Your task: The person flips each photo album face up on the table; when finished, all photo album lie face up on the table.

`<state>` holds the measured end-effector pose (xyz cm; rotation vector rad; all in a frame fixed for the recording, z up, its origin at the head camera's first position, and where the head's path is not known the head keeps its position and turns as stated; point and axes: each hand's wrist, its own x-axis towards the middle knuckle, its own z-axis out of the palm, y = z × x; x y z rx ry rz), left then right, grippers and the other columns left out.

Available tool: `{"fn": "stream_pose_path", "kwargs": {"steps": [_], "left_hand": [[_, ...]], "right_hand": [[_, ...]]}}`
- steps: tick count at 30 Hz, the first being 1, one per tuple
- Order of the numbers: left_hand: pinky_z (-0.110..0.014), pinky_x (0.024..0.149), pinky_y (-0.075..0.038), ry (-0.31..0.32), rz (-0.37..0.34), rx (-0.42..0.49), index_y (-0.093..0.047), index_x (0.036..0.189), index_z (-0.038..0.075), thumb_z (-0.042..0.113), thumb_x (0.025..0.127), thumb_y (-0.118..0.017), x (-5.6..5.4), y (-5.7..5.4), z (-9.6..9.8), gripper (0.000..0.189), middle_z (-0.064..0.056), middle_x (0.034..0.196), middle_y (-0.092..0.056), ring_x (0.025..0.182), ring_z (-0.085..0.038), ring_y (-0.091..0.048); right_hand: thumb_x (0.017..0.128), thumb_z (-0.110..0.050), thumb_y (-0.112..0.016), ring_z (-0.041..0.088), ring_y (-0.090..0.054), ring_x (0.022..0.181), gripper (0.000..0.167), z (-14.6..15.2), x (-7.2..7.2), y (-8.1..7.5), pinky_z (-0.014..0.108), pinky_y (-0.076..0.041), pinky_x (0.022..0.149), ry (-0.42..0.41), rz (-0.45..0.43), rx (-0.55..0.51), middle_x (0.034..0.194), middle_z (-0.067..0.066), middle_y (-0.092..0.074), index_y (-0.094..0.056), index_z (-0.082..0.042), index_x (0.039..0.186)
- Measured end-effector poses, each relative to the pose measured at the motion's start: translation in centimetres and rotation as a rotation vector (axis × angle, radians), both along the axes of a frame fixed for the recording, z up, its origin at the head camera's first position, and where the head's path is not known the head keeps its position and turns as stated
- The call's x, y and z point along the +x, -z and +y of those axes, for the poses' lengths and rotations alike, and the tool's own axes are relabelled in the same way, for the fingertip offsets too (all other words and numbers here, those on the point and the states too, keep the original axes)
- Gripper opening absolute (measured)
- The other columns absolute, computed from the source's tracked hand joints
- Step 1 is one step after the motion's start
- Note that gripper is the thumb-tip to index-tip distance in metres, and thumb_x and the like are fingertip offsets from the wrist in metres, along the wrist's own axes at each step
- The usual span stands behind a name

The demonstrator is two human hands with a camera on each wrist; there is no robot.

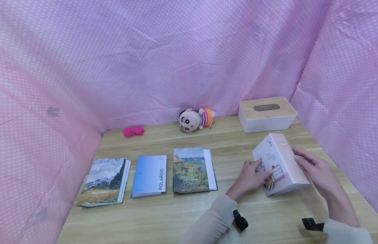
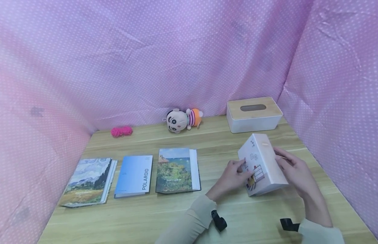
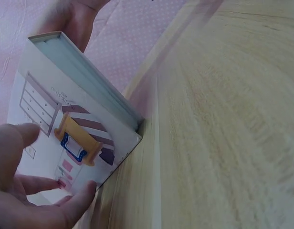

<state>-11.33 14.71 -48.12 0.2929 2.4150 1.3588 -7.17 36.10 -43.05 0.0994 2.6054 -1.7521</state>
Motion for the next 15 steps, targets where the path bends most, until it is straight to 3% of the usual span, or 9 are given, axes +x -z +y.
{"fn": "stream_pose_path", "kwargs": {"steps": [6,15], "left_hand": [[-0.028,0.085,-0.051,0.057,0.029,0.125,-0.036,0.145,0.038,0.058,0.091,-0.051,-0.4,-0.6,-1.1,0.059,0.006,0.125,-0.047,0.108,-0.007,-0.051],[-0.028,0.095,-0.047,0.119,0.21,0.259,-0.021,0.151,0.035,0.054,0.095,-0.049,-0.8,-2.4,-2.7,0.066,0.001,0.139,-0.044,0.117,-0.008,-0.053]], "right_hand": [[0.1,-0.022,-0.051,-0.016,-0.05,0.109,0.051,-1.4,-0.4,-0.1,0.009,-0.049,0.081,-0.09,0.075,-0.158,0.137,-0.02,-0.049,-0.038,-0.006,0.146],[0.1,-0.011,-0.048,-0.009,-0.053,0.113,0.049,-3.5,-1.1,0.0,0.01,-0.047,0.087,-0.225,0.136,-0.25,0.133,-0.019,-0.052,-0.034,0.0,0.146]]}}
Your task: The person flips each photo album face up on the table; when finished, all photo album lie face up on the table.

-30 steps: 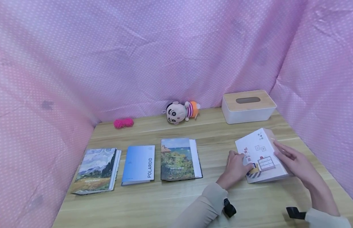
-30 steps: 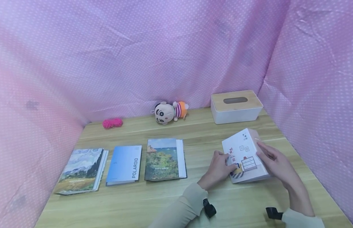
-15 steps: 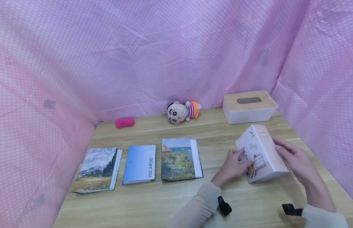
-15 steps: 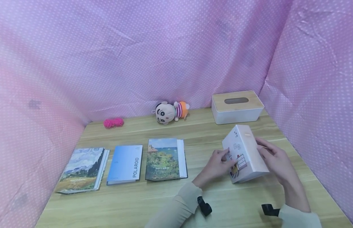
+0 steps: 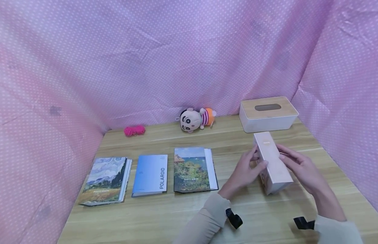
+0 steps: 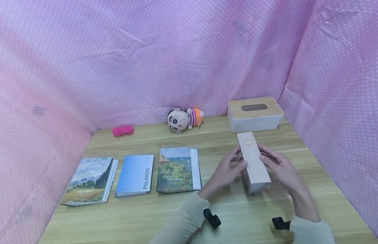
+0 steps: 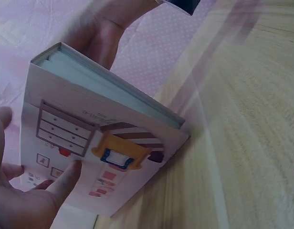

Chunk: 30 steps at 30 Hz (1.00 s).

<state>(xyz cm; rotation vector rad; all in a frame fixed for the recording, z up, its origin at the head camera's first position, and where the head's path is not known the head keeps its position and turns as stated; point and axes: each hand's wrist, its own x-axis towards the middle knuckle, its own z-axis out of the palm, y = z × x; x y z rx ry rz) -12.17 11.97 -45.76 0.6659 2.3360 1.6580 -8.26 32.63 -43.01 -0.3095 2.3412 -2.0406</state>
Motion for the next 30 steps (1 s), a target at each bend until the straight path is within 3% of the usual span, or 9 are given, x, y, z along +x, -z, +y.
{"fn": "stream_pose_path", "kwargs": {"steps": [6,11,14,19,23,26,30], "left_hand": [[-0.02,0.088,-0.051,-0.02,-0.03,0.035,-0.02,0.15,0.039,0.051,0.092,-0.055,0.1,-0.5,-1.0,0.069,0.002,0.144,-0.039,0.118,-0.008,-0.052],[-0.016,0.085,-0.05,-0.026,-0.042,0.035,-0.022,0.15,0.038,0.05,0.092,-0.057,0.1,-0.6,-1.9,0.069,0.004,0.144,-0.039,0.119,-0.011,-0.053],[-0.016,0.084,-0.051,-0.033,-0.036,0.008,-0.024,0.15,0.036,0.051,0.091,-0.058,0.1,-0.7,-2.5,0.07,0.004,0.145,-0.039,0.118,-0.011,-0.054],[-0.019,0.086,-0.049,-0.072,-0.007,-0.085,-0.027,0.15,0.031,0.055,0.09,-0.057,0.1,-0.9,-3.7,0.071,0.003,0.144,-0.042,0.116,-0.011,-0.054],[-0.023,0.089,-0.048,-0.095,-0.004,-0.128,-0.029,0.151,0.027,0.056,0.09,-0.056,0.0,-1.1,-4.5,0.073,0.001,0.14,-0.046,0.111,-0.008,-0.053],[-0.023,0.088,-0.048,-0.096,-0.021,-0.133,-0.029,0.15,0.028,0.057,0.089,-0.057,-0.1,-1.0,-5.0,0.073,0.001,0.137,-0.047,0.107,-0.005,-0.052],[-0.021,0.082,-0.049,-0.106,-0.025,-0.155,-0.032,0.149,0.03,0.059,0.088,-0.057,-0.4,-0.8,-5.7,0.073,-0.001,0.131,-0.05,0.103,-0.006,-0.054]], "right_hand": [[0.103,-0.02,-0.041,-0.011,-0.048,0.118,0.049,-0.8,-0.5,0.2,0.013,-0.048,0.088,-0.041,-0.021,0.099,0.148,-0.008,-0.04,-0.031,-0.006,0.149],[0.105,-0.032,-0.034,-0.013,-0.048,0.114,0.054,-1.0,-0.8,0.9,0.017,-0.051,0.087,-0.112,-0.135,0.066,0.158,0.02,-0.013,-0.021,-0.01,0.153],[0.104,-0.038,-0.033,-0.013,-0.049,0.111,0.059,-1.2,-0.8,1.7,0.019,-0.051,0.087,-0.134,-0.212,0.066,0.156,0.027,-0.003,-0.015,-0.01,0.153],[0.103,-0.04,-0.037,-0.006,-0.053,0.111,0.064,-1.5,-1.1,3.0,0.023,-0.051,0.089,-0.153,-0.269,0.137,0.155,0.027,-0.014,-0.015,-0.006,0.153],[0.103,-0.033,-0.041,-0.003,-0.052,0.114,0.058,-1.9,-1.4,3.7,0.022,-0.049,0.092,-0.187,-0.251,0.174,0.155,0.024,-0.02,-0.023,-0.009,0.152],[0.103,-0.03,-0.043,0.01,-0.049,0.123,0.055,-2.3,-1.6,3.9,0.025,-0.05,0.094,-0.193,-0.219,0.213,0.155,0.025,-0.019,-0.026,-0.01,0.152],[0.101,-0.034,-0.045,0.039,-0.038,0.133,0.058,-2.7,-1.8,3.8,0.041,-0.048,0.098,-0.166,-0.199,0.317,0.154,0.028,-0.022,-0.027,-0.01,0.151]]}}
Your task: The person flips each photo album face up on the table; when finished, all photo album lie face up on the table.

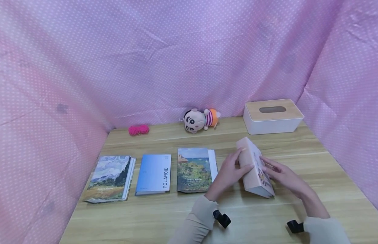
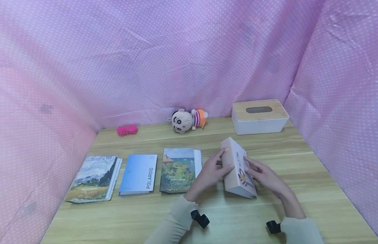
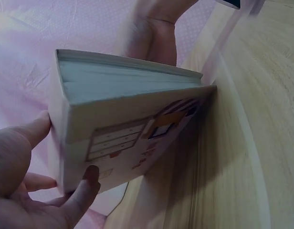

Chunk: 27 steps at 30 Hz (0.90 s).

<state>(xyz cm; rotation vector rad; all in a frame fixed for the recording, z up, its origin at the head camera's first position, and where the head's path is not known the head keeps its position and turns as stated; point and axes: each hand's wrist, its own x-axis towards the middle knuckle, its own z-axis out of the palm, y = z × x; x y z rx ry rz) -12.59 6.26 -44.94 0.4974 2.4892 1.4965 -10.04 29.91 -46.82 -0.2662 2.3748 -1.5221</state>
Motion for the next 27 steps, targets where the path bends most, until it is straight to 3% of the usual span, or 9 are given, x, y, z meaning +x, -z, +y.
{"fn": "stream_pose_path", "kwargs": {"steps": [2,7,15,22,27], "left_hand": [[-0.021,0.079,-0.049,-0.007,0.0,-0.021,-0.032,0.149,0.028,0.059,0.088,-0.057,-0.2,0.2,-0.2,0.073,-0.002,0.129,-0.052,0.101,-0.006,-0.054],[-0.02,0.076,-0.049,-0.011,-0.039,-0.042,-0.033,0.149,0.025,0.058,0.088,-0.057,-0.5,0.6,-0.6,0.073,-0.006,0.128,-0.052,0.1,-0.01,-0.056],[-0.018,0.075,-0.052,-0.038,-0.126,0.01,-0.033,0.148,0.029,0.048,0.091,-0.059,-0.8,1.5,-0.7,0.065,-0.005,0.139,-0.048,0.11,-0.013,-0.059],[-0.025,0.084,-0.053,-0.082,-0.211,0.0,-0.035,0.148,0.03,0.046,0.092,-0.059,-1.0,2.1,-0.6,0.063,0.001,0.135,-0.055,0.116,-0.01,-0.057],[-0.029,0.091,-0.051,-0.103,-0.218,-0.021,-0.036,0.148,0.028,0.042,0.093,-0.059,-1.0,2.3,-0.5,0.061,0.002,0.139,-0.053,0.122,-0.012,-0.053]], "right_hand": [[0.101,-0.035,-0.046,0.046,-0.036,0.132,0.06,-0.1,-0.1,-0.1,0.047,-0.047,0.097,0.004,0.012,0.044,0.152,0.029,-0.024,-0.027,-0.01,0.151],[0.1,-0.034,-0.049,0.048,-0.04,0.129,0.061,-0.4,-0.3,-0.2,0.048,-0.045,0.097,0.027,0.038,0.09,0.149,0.031,-0.027,-0.029,-0.006,0.15],[0.096,-0.042,-0.055,0.058,-0.028,0.131,0.071,-0.8,-1.0,-0.4,0.067,-0.031,0.102,0.066,0.043,0.197,0.15,0.036,-0.017,-0.028,-0.003,0.149],[0.092,-0.044,-0.059,0.061,-0.02,0.132,0.076,-1.1,-1.4,-0.3,0.073,-0.023,0.1,0.077,0.041,0.289,0.15,0.038,-0.013,-0.03,-0.003,0.149],[0.091,-0.045,-0.06,0.061,-0.018,0.132,0.077,-1.2,-1.6,0.0,0.075,-0.022,0.099,0.078,0.055,0.313,0.15,0.037,-0.013,-0.03,-0.003,0.149]]}}
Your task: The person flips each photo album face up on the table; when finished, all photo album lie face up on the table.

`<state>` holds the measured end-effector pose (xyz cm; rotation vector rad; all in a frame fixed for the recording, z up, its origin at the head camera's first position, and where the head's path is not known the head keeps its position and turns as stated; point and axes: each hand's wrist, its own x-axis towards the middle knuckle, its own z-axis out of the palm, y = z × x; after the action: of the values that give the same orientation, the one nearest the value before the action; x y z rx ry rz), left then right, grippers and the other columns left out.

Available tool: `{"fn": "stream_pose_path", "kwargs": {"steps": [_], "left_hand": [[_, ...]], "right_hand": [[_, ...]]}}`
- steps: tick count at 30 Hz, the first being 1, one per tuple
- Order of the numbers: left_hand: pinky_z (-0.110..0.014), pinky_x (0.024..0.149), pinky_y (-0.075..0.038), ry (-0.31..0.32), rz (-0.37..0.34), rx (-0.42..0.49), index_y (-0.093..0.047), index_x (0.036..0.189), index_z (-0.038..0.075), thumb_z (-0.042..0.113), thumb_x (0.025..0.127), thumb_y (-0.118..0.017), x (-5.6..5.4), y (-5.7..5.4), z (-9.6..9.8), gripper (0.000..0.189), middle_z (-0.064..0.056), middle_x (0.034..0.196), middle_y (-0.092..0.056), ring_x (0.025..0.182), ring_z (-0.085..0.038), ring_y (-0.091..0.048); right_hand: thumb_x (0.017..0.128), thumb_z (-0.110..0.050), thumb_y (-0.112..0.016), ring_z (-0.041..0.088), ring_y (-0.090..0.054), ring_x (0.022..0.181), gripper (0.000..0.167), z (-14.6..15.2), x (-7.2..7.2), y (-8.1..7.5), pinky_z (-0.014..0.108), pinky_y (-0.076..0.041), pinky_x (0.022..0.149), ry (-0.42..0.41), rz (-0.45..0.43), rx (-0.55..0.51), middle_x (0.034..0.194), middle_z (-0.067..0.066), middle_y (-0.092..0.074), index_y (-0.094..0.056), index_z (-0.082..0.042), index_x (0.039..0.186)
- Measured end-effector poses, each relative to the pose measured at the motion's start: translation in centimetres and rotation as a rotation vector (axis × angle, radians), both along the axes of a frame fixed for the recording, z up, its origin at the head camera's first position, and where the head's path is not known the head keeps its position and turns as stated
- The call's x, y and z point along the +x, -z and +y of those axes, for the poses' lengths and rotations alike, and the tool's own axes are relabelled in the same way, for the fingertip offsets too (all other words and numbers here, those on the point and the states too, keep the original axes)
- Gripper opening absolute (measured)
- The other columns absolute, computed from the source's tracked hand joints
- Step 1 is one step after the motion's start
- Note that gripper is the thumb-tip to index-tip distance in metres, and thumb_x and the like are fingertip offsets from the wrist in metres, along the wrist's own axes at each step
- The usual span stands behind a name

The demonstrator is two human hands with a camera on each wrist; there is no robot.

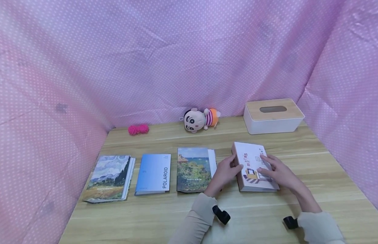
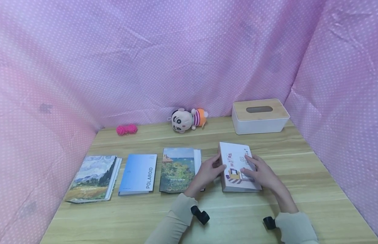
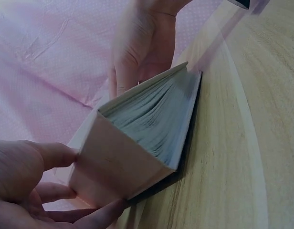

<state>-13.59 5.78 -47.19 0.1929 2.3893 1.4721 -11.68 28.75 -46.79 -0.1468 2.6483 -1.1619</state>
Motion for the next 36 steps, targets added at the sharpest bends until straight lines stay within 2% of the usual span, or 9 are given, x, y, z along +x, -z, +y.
{"fn": "stream_pose_path", "kwargs": {"steps": [6,11,17,24,36], "left_hand": [[-0.029,0.084,-0.052,-0.037,-0.024,-0.005,-0.039,0.146,0.029,0.037,0.093,-0.061,-0.1,0.1,0.0,0.058,0.003,0.132,-0.057,0.113,-0.011,-0.058],[-0.031,0.096,-0.049,-0.043,-0.018,0.001,-0.041,0.145,0.026,0.034,0.094,-0.06,-0.4,0.4,-0.4,0.055,0.002,0.131,-0.058,0.118,-0.013,-0.057],[-0.034,0.097,-0.049,-0.056,-0.034,0.039,-0.041,0.146,0.02,0.029,0.095,-0.059,-0.5,0.7,-0.7,0.055,-0.002,0.132,-0.057,0.118,-0.017,-0.058],[-0.034,0.096,-0.049,-0.074,-0.053,0.054,-0.041,0.145,0.017,0.025,0.095,-0.059,-0.3,0.6,-0.8,0.054,-0.005,0.132,-0.056,0.116,-0.018,-0.059],[-0.034,0.092,-0.05,-0.089,-0.055,0.068,-0.042,0.144,0.017,0.023,0.095,-0.058,-0.3,0.8,-0.9,0.052,-0.003,0.128,-0.058,0.114,-0.018,-0.06]], "right_hand": [[0.09,-0.045,-0.061,0.06,-0.012,0.134,0.079,-0.5,-0.1,0.0,0.076,-0.018,0.099,0.003,-0.004,-0.004,0.152,0.036,-0.009,-0.029,-0.005,0.15],[0.089,-0.044,-0.063,0.061,-0.013,0.134,0.078,-0.9,-0.1,0.0,0.077,-0.018,0.099,-0.021,0.043,0.035,0.151,0.037,-0.013,-0.031,-0.004,0.149],[0.089,-0.045,-0.063,0.061,-0.015,0.133,0.077,-1.2,-0.1,0.3,0.077,-0.017,0.098,-0.033,0.085,0.09,0.15,0.036,-0.016,-0.033,-0.004,0.148],[0.09,-0.047,-0.061,0.06,-0.014,0.133,0.077,-1.3,0.1,0.8,0.078,-0.017,0.096,-0.028,0.079,0.11,0.152,0.034,-0.016,-0.032,-0.007,0.149],[0.089,-0.047,-0.062,0.06,-0.013,0.134,0.078,-1.8,0.4,0.3,0.078,-0.017,0.096,-0.027,0.076,0.098,0.152,0.034,-0.016,-0.032,-0.006,0.149]]}}
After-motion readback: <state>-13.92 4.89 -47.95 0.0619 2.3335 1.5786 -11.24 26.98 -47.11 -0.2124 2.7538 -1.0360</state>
